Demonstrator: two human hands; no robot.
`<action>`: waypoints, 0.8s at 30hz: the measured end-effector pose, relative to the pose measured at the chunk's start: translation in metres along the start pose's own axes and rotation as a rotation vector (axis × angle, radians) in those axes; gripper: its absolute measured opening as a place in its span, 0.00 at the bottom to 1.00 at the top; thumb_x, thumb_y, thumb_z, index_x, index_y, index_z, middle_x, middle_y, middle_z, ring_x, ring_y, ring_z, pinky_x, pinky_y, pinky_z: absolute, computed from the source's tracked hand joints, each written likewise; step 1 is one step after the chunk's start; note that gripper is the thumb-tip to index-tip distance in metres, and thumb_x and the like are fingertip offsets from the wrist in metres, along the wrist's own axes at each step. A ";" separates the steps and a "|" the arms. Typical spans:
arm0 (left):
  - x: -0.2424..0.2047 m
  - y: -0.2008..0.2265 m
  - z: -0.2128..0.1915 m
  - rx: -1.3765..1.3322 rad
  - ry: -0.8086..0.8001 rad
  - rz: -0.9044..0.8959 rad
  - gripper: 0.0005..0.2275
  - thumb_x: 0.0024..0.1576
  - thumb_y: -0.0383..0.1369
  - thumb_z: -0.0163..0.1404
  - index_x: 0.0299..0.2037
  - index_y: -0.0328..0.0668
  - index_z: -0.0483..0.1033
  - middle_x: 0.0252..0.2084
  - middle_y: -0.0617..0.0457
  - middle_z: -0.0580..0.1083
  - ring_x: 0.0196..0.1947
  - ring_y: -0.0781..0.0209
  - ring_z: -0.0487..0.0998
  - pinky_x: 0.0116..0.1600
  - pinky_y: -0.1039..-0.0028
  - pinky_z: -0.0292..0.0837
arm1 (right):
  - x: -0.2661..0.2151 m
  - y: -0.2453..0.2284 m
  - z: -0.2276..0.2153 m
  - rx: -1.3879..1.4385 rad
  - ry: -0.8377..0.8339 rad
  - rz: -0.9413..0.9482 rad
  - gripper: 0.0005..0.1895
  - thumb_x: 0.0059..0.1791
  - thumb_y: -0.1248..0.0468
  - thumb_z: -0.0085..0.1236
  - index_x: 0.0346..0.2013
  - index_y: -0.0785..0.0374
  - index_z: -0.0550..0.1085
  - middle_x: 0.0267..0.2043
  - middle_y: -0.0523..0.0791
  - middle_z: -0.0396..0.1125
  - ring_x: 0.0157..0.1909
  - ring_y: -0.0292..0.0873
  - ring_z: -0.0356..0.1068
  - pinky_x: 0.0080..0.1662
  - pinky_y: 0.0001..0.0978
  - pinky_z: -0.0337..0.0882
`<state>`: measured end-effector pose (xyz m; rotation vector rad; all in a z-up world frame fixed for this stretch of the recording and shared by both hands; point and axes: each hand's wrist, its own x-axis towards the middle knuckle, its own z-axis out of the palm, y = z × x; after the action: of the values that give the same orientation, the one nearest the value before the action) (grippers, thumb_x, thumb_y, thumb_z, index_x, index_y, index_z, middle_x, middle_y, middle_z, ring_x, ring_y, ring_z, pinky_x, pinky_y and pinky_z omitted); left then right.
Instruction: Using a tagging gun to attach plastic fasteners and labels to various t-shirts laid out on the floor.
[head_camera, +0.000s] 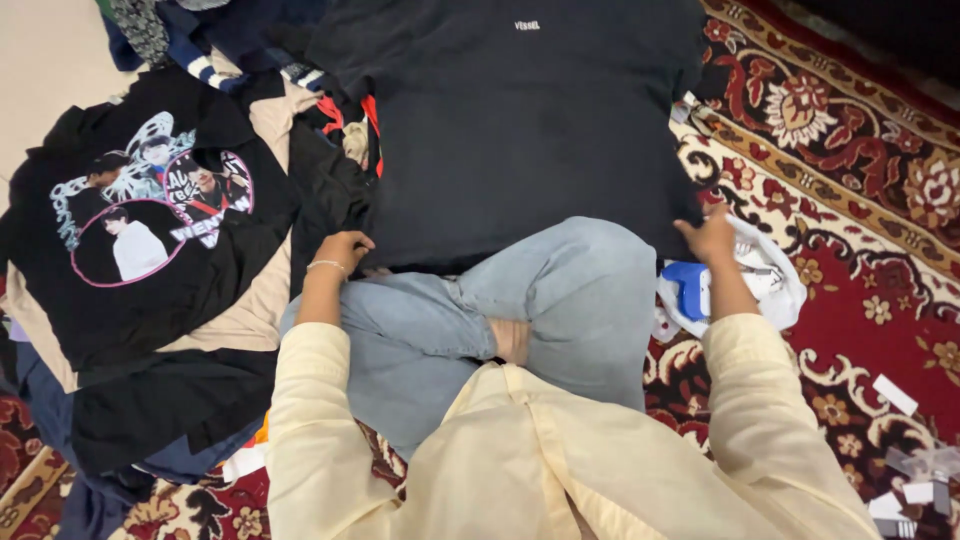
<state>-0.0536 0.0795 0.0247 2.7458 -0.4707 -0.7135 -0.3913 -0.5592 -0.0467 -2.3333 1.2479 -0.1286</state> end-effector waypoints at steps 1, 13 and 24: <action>0.004 0.004 0.008 0.004 -0.005 0.003 0.09 0.60 0.31 0.55 0.47 0.58 0.84 0.52 0.42 0.80 0.51 0.41 0.81 0.53 0.56 0.79 | -0.018 -0.010 0.009 0.001 -0.001 0.007 0.34 0.48 0.49 0.70 0.57 0.65 0.64 0.49 0.66 0.70 0.54 0.69 0.70 0.52 0.64 0.70; 0.023 0.098 0.061 -0.064 -0.087 0.207 0.13 0.53 0.35 0.63 0.43 0.39 0.76 0.51 0.34 0.77 0.57 0.32 0.76 0.59 0.50 0.73 | -0.070 -0.097 0.037 -0.127 0.036 -0.498 0.26 0.49 0.63 0.60 0.63 0.51 0.69 0.63 0.56 0.57 0.59 0.66 0.61 0.54 0.63 0.67; 0.067 0.180 0.031 0.199 -0.430 0.006 0.23 0.61 0.46 0.52 0.55 0.32 0.77 0.55 0.32 0.76 0.59 0.39 0.76 0.59 0.50 0.74 | 0.085 -0.109 0.057 -0.104 -0.559 -0.210 0.17 0.45 0.48 0.65 0.38 0.56 0.81 0.34 0.55 0.77 0.26 0.49 0.78 0.34 0.35 0.76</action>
<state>-0.0577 -0.1151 0.0295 2.7621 -0.6679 -1.3316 -0.2424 -0.5558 -0.0591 -2.3459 0.7483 0.4979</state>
